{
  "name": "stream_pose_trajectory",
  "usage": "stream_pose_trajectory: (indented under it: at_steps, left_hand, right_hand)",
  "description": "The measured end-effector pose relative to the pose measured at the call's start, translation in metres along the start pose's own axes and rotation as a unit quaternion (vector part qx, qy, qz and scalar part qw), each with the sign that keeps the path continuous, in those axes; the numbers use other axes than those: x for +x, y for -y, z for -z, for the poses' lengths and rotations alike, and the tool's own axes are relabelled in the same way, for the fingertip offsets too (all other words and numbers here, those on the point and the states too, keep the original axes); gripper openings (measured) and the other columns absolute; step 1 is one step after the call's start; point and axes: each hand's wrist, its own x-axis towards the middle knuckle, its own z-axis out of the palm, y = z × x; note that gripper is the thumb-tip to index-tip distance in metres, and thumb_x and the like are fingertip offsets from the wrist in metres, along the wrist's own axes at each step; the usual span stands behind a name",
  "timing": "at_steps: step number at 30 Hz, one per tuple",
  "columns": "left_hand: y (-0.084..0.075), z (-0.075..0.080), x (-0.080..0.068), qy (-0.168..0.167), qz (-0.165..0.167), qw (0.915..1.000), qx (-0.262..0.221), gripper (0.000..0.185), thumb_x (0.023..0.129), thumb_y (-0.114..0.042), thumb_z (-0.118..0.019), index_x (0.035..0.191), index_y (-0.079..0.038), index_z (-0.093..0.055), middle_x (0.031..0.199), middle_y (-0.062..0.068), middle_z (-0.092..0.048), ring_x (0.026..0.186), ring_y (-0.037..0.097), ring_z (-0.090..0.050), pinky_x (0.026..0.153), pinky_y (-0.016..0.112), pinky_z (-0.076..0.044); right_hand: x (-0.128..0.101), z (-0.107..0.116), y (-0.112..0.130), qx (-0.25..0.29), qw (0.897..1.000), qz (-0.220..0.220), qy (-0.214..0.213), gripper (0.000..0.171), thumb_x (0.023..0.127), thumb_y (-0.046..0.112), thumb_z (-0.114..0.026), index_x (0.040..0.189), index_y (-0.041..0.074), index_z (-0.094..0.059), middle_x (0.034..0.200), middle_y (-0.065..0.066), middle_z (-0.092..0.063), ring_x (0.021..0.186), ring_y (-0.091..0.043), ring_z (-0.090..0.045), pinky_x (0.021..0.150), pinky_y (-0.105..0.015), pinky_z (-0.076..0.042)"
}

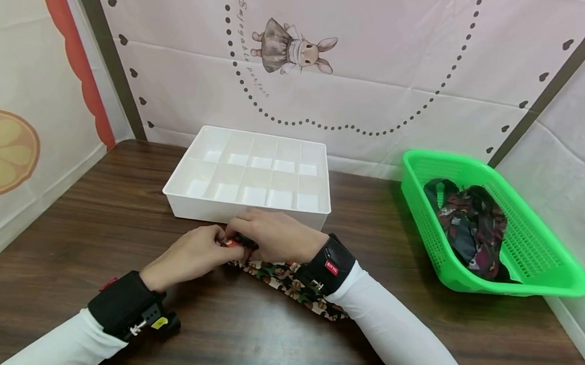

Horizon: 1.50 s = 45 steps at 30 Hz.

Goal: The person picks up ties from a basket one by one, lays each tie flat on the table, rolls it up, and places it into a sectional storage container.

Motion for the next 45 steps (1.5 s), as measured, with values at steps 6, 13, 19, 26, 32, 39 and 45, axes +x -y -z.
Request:
stream_pose_trajectory:
  at_steps: [6, 13, 19, 26, 32, 39, 45]
  left_hand:
    - [0.000, -0.001, 0.001, -0.025, 0.012, 0.9988, 0.040, 0.042, 0.088, -0.049, -0.071, 0.070, -0.019, -0.049, 0.062, -0.005, -0.042, 0.053, 0.015, -0.041, 0.052, 0.032, -0.030]
    - [0.002, 0.000, 0.000, -0.013, 0.004, 0.9997, 0.018, 0.057, 0.088, -0.065, -0.075, 0.070, -0.019, -0.046, 0.060, -0.007, -0.038, 0.053, 0.014, -0.039, 0.051, 0.030, -0.029]
    - [0.003, 0.003, 0.000, 0.026, -0.002, 0.9981, -0.055, 0.047, 0.097, -0.051, -0.071, 0.070, -0.016, -0.052, 0.058, -0.001, -0.047, 0.050, 0.017, -0.049, 0.048, 0.032, -0.038]
    - [0.002, 0.002, 0.000, 0.013, 0.007, 0.9995, -0.028, 0.042, 0.089, -0.037, -0.074, 0.067, -0.019, -0.042, 0.058, -0.006, -0.035, 0.048, 0.014, -0.040, 0.050, 0.030, -0.034]
    - [0.003, 0.004, -0.001, 0.007, 0.001, 0.9997, -0.022, 0.039, 0.090, -0.041, -0.075, 0.080, -0.013, -0.049, 0.065, -0.003, -0.040, 0.055, 0.017, -0.042, 0.055, 0.033, -0.035]
    - [0.006, 0.006, -0.001, 0.042, 0.000, 0.9923, -0.117, 0.032, 0.099, -0.038, -0.068, 0.095, -0.009, -0.055, 0.079, 0.007, -0.057, 0.066, 0.022, -0.057, 0.057, 0.038, -0.054]
    - [0.005, 0.006, 0.001, 0.043, -0.015, 0.9933, -0.106, 0.024, 0.093, -0.029, -0.071, 0.087, -0.010, -0.057, 0.067, 0.001, -0.049, 0.057, 0.020, -0.052, 0.054, 0.036, -0.051]
  right_hand:
    - [-0.002, 0.007, 0.002, 0.014, 1.000, 0.008, 0.026, 0.059, 0.092, 0.009, -0.082, 0.148, 0.014, -0.062, 0.144, 0.000, -0.064, 0.137, -0.015, -0.054, 0.112, -0.026, -0.041]
    - [-0.001, 0.007, 0.003, -0.001, 1.000, 0.017, 0.009, 0.042, 0.093, 0.006, -0.081, 0.133, 0.014, -0.071, 0.126, 0.000, -0.070, 0.118, -0.015, -0.062, 0.102, -0.025, -0.047]
    - [-0.001, 0.001, 0.001, -0.028, 1.000, 0.006, -0.005, 0.037, 0.087, 0.001, -0.082, 0.117, 0.013, -0.064, 0.109, -0.001, -0.059, 0.095, -0.014, -0.056, 0.083, -0.026, -0.048]
    - [-0.001, 0.003, 0.006, -0.029, 0.999, 0.010, 0.020, 0.054, 0.088, 0.000, -0.079, 0.138, 0.017, -0.067, 0.131, 0.000, -0.065, 0.121, -0.016, -0.059, 0.100, -0.025, -0.047]
    - [0.001, 0.003, 0.007, -0.046, 0.999, 0.019, 0.015, 0.052, 0.091, 0.003, -0.079, 0.139, 0.018, -0.068, 0.130, 0.002, -0.066, 0.116, -0.019, -0.059, 0.100, -0.026, -0.048]
    - [0.003, -0.004, 0.003, -0.080, 0.997, 0.002, -0.009, 0.053, 0.079, 0.012, -0.092, 0.122, 0.014, -0.062, 0.112, 0.001, -0.057, 0.103, -0.016, -0.054, 0.090, -0.027, -0.048]
    - [0.001, 0.000, 0.006, -0.082, 0.997, 0.006, 0.015, 0.068, 0.083, 0.017, -0.091, 0.144, 0.017, -0.060, 0.137, 0.001, -0.062, 0.123, -0.020, -0.054, 0.107, -0.028, -0.042]
